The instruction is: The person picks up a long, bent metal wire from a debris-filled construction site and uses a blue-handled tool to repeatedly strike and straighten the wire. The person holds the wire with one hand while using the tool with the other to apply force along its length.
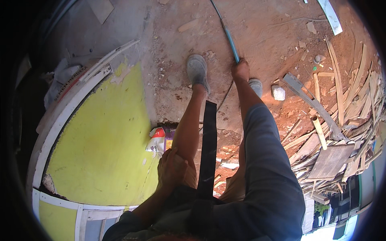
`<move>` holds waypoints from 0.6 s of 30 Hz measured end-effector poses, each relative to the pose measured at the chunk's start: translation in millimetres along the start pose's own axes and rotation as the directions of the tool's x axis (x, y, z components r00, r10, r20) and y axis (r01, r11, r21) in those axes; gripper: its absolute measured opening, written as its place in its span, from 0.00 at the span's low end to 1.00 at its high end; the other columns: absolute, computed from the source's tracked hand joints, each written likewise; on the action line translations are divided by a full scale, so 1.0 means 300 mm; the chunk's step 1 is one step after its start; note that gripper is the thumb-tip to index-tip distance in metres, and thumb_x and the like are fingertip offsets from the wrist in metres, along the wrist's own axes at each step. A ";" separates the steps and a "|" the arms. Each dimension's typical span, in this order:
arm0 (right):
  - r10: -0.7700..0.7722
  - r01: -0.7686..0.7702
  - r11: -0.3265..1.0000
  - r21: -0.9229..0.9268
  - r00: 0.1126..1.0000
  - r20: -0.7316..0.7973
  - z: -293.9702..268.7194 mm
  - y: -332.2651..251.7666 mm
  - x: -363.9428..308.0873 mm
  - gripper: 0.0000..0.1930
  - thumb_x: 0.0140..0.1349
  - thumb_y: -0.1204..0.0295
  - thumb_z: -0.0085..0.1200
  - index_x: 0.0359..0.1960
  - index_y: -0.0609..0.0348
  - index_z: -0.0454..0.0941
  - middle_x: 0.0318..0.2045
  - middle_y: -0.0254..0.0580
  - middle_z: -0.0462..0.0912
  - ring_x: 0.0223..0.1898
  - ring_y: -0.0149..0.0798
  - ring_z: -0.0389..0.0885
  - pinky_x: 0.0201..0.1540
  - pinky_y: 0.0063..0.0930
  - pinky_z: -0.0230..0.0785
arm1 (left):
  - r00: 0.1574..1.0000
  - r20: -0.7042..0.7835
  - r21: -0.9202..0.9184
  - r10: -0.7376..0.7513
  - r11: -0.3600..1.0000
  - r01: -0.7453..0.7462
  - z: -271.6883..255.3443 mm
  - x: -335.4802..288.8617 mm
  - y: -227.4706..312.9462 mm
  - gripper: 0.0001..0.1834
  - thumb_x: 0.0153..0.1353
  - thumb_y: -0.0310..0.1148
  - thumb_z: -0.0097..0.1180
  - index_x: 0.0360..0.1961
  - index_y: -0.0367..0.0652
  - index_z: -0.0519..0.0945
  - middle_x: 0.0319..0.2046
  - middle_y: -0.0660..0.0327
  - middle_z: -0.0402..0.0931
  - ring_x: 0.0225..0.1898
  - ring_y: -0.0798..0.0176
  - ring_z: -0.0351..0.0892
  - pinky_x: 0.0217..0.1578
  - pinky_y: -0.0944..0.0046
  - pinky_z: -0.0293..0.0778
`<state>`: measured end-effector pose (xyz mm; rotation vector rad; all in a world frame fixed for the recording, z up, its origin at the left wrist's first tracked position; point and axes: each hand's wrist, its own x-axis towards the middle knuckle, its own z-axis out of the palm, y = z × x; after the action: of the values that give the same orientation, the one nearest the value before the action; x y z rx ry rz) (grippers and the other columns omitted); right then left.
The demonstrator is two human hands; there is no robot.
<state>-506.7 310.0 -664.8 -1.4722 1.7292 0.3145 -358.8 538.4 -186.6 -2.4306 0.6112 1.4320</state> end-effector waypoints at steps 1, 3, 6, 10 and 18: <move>-0.019 0.019 1.000 0.009 1.000 -0.015 0.002 0.004 0.006 0.20 0.68 0.61 0.58 0.54 0.62 0.80 0.49 0.65 0.85 0.53 0.65 0.84 0.56 0.53 0.78 | 1.000 0.000 0.001 -0.006 1.000 0.006 0.001 -0.002 0.002 0.40 0.59 0.48 0.67 0.70 0.43 0.71 0.68 0.43 0.69 0.67 0.35 0.69 0.68 0.37 0.65; -0.046 0.046 0.999 -0.017 0.999 -0.001 -0.003 0.009 0.007 0.20 0.68 0.60 0.58 0.54 0.63 0.80 0.48 0.65 0.85 0.52 0.65 0.84 0.56 0.55 0.77 | 1.000 -0.005 0.003 -0.009 1.000 0.009 -0.004 -0.005 0.011 0.40 0.59 0.47 0.67 0.69 0.42 0.71 0.67 0.43 0.69 0.67 0.34 0.69 0.67 0.37 0.65; -0.082 0.082 0.997 -0.005 0.997 0.008 -0.014 0.023 0.009 0.21 0.67 0.60 0.59 0.53 0.64 0.79 0.46 0.66 0.86 0.51 0.66 0.84 0.54 0.56 0.77 | 0.998 -0.052 0.021 0.029 0.999 -0.028 0.001 -0.016 0.005 0.39 0.59 0.47 0.67 0.69 0.42 0.71 0.67 0.43 0.69 0.66 0.34 0.70 0.67 0.37 0.66; -0.073 0.074 0.996 0.043 0.997 -0.020 -0.073 0.009 -0.064 0.19 0.66 0.59 0.62 0.48 0.64 0.77 0.36 0.63 0.85 0.42 0.66 0.85 0.46 0.53 0.77 | 0.994 -0.085 0.024 0.073 0.997 -0.071 -0.012 -0.022 0.001 0.39 0.59 0.49 0.67 0.69 0.42 0.71 0.66 0.43 0.70 0.65 0.35 0.71 0.66 0.38 0.68; -0.139 -0.015 0.819 0.573 0.965 0.223 -0.519 -0.169 -0.602 0.11 0.68 0.66 0.63 0.44 0.58 0.76 0.26 0.29 0.74 0.28 0.25 0.70 0.31 0.27 0.67 | 0.999 -0.049 0.048 -0.007 0.999 0.010 -0.041 -0.045 0.071 0.37 0.61 0.50 0.67 0.67 0.45 0.73 0.64 0.44 0.72 0.63 0.35 0.73 0.64 0.38 0.69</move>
<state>-530.4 320.3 -422.4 -0.9890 1.3934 -0.0587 -365.2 517.5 -169.0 -2.4336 0.6382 1.3427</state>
